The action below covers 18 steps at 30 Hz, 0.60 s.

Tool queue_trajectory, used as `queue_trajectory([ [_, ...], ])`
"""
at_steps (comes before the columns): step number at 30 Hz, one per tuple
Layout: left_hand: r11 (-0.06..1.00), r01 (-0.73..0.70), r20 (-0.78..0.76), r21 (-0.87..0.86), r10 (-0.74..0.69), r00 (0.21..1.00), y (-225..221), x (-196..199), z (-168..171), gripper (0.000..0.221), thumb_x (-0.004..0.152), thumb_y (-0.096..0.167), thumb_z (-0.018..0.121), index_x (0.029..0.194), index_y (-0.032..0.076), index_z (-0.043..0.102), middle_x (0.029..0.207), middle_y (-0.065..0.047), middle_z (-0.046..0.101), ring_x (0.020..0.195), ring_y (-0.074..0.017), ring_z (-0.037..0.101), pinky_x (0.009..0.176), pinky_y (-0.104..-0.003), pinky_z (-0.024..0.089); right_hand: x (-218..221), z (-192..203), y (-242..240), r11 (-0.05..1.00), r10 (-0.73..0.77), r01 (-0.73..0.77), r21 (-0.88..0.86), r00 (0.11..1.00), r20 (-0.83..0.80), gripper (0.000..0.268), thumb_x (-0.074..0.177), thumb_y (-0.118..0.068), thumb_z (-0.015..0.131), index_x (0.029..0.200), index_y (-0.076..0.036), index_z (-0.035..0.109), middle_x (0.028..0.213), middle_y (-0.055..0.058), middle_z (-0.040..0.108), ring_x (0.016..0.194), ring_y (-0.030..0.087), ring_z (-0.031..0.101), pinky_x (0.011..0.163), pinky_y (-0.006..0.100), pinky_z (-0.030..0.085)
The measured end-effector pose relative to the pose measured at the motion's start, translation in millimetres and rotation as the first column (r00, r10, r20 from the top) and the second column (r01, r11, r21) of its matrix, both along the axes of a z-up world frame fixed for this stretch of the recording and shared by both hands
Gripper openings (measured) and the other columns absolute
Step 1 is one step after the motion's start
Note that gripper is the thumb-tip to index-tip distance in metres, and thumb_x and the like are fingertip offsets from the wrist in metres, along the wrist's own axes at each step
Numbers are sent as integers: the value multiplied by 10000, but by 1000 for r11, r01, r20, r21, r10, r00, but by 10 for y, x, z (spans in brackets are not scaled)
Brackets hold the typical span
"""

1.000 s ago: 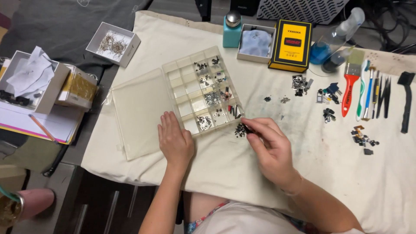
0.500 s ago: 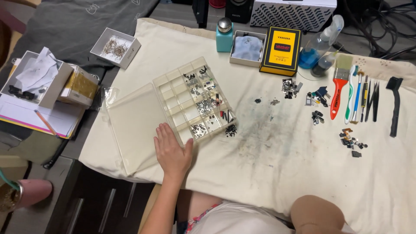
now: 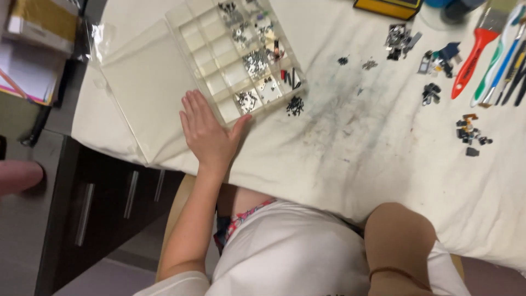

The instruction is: Sorting and storing small electronic components into a plastic organizer box using tweezers.

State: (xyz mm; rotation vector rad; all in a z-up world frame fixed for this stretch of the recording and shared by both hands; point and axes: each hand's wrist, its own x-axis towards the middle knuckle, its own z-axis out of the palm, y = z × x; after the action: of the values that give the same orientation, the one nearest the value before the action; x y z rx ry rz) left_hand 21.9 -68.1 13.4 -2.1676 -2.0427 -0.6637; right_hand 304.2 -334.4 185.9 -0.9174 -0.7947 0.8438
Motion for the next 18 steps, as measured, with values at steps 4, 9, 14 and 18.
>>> queue_trajectory([
  [4,999,18,32,26,-19,999,60,11,11,1211,840,880,614,1524,-100,419,1511,-359,475,1430,-508,448,1179,-600,332,12,-201,627,995,-71,73,-64,997,33,505,1014,-606,590,1125,-144,420,875,55,435,615,168,482,560,389,488],
  [9,994,-65,-122,-92,53,991,13,47,-16,1229,877,930,455,1575,-72,314,1634,-245,381,1552,-369,340,1284,-508,297,46,-477,1631,981,-105,117,-155,991,79,572,1014,-697,590,1122,-165,411,868,18,403,588,140,457,535,374,486],
  [14,848,493,-26,196,-498,867,-235,308,-130,760,1081,652,536,1563,87,375,1565,-243,522,1477,-342,558,1268,-643,-34,109,-1207,2342,997,80,-24,-77,446,892,172,1097,112,677,1247,149,751,1129,279,687,1062,367,654,965,434,527],
  [18,258,913,-133,317,-941,312,-481,1129,84,371,1107,322,389,1110,60,653,1081,-133,669,881,-283,648,864,-399,532,125,-1565,2404,990,141,-62,-128,310,940,127,1082,67,738,1198,76,790,1052,205,678,959,333,640,866,421,509],
])
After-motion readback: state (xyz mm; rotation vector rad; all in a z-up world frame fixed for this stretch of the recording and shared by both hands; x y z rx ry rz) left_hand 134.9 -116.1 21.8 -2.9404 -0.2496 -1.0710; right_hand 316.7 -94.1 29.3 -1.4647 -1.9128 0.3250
